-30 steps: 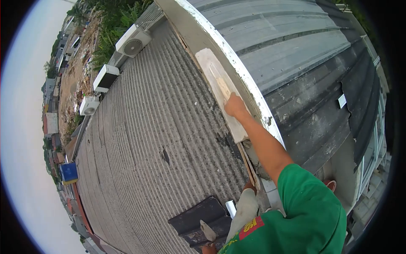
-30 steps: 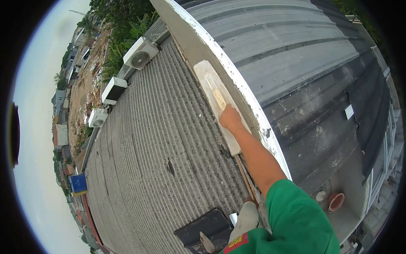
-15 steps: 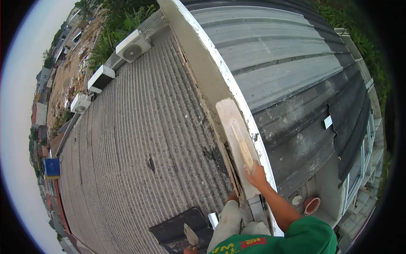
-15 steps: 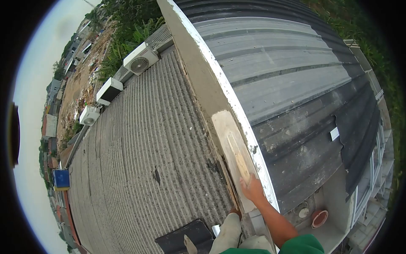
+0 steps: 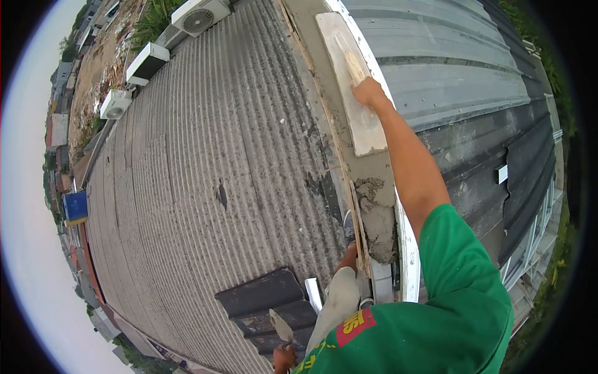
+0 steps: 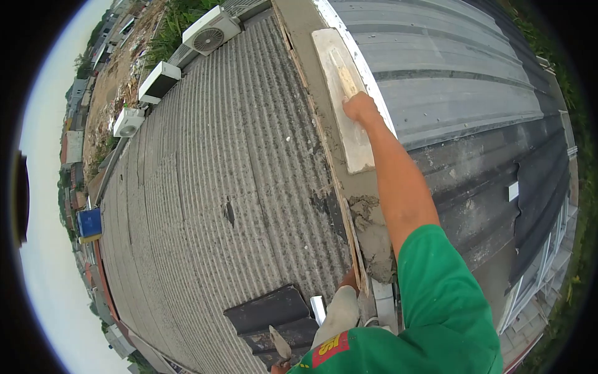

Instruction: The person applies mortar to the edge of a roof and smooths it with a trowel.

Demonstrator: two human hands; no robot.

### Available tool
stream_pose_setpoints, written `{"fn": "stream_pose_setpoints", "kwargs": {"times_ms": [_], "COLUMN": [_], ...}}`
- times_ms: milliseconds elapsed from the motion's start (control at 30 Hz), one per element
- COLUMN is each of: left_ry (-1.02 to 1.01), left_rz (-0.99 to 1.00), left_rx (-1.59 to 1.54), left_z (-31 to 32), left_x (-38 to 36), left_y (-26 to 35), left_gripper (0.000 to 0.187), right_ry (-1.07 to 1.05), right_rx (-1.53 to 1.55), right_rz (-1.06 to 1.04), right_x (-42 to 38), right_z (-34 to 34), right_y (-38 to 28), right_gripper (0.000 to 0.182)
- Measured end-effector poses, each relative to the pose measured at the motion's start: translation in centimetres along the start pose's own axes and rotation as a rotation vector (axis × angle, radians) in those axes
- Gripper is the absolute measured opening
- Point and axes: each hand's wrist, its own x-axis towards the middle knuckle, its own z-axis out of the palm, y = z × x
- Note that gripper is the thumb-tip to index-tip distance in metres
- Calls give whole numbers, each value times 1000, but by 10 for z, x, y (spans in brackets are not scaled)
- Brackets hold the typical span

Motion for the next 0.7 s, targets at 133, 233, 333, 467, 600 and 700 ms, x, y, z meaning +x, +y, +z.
{"fn": "stream_pose_setpoints", "kwargs": {"times_ms": [133,233,333,467,600,700], "left_ry": [1,55,31,44,32,85], "left_rz": [81,190,115,110,74,81], "left_rx": [-52,-52,-156,-190,-228,23], "left_z": [15,-3,-17,-26,-12,3], "left_x": [33,39,34,19,10,28], "left_y": [-26,4,20,10,-17,-48], "left_gripper": [23,22,22,22,25,31], "right_ry": [81,45,81,65,179,227], "right_rx": [21,71,71,151,197,298], "right_rz": [58,113,56,21,-101,-169], "right_x": [-103,-197,-293,-436,-430,-320], "right_z": [23,32,63,81,78,48], "right_y": [62,103,176,262,241,134], "right_gripper": [53,50,45,42,40,44]}}
